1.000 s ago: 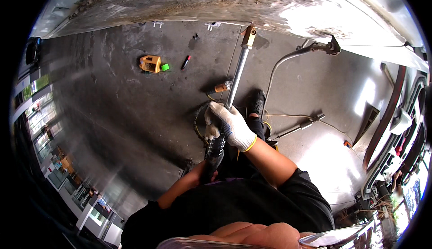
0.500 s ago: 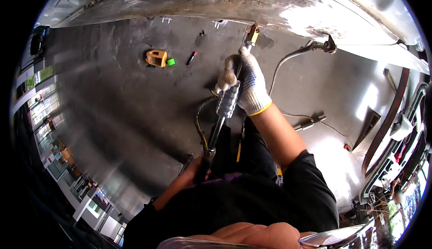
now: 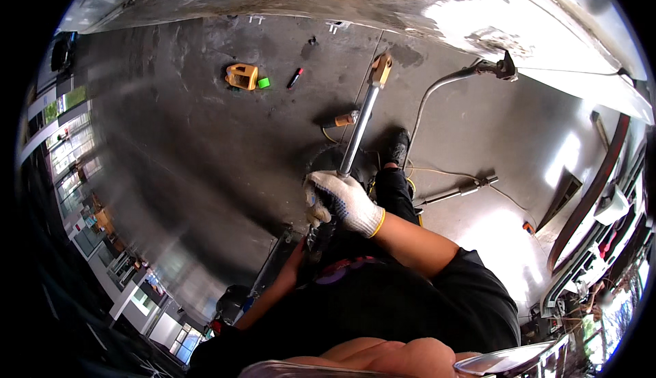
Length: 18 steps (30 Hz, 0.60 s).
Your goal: The person sprays a car body with a spray bottle, attaches a slide hammer dent puller, and uses the tool repeatedly to spot weld and pull dents along the vehicle panel.
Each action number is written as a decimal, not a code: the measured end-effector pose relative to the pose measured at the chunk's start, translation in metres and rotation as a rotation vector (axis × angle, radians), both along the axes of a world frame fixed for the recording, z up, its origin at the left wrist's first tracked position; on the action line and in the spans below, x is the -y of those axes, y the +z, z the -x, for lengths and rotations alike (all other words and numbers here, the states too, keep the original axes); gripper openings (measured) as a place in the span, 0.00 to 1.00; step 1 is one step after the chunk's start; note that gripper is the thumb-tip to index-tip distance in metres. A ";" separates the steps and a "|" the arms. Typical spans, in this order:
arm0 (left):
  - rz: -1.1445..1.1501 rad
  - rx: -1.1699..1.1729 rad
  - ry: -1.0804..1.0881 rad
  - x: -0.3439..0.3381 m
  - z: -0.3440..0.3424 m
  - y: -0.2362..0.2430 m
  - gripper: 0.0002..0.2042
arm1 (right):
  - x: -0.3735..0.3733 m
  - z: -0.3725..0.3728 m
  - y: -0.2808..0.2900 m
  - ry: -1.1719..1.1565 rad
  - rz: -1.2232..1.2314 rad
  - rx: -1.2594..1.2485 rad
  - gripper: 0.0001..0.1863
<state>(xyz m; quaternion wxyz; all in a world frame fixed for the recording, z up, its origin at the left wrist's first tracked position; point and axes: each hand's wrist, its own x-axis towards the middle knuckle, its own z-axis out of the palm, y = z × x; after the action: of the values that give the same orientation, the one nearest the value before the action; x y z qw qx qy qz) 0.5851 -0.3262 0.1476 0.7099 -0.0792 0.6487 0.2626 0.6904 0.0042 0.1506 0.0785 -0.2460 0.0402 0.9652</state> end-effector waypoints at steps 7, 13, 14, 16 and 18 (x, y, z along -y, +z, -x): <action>-0.069 -0.062 -0.104 0.001 -0.008 0.001 0.25 | -0.029 -0.012 0.009 -0.035 -0.001 -0.076 0.24; -0.123 -0.140 -0.259 0.023 0.001 0.004 0.33 | -0.031 -0.008 0.011 -0.098 0.004 -0.128 0.22; -0.102 -0.119 -0.237 0.020 0.002 0.006 0.33 | -0.032 -0.008 0.012 -0.097 0.004 -0.117 0.22; -0.062 -0.074 -0.194 0.016 0.004 0.008 0.33 | -0.036 -0.007 0.019 -0.097 0.006 -0.107 0.22; -0.031 -0.038 -0.164 0.014 0.006 0.011 0.32 | -0.042 -0.004 0.032 -0.029 0.026 0.065 0.25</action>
<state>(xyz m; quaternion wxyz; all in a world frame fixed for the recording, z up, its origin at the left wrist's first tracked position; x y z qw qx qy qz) 0.5795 -0.3399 0.1584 0.7177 -0.0097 0.6622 0.2151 0.6949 0.0464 0.1830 0.0903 -0.2776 0.0539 0.9549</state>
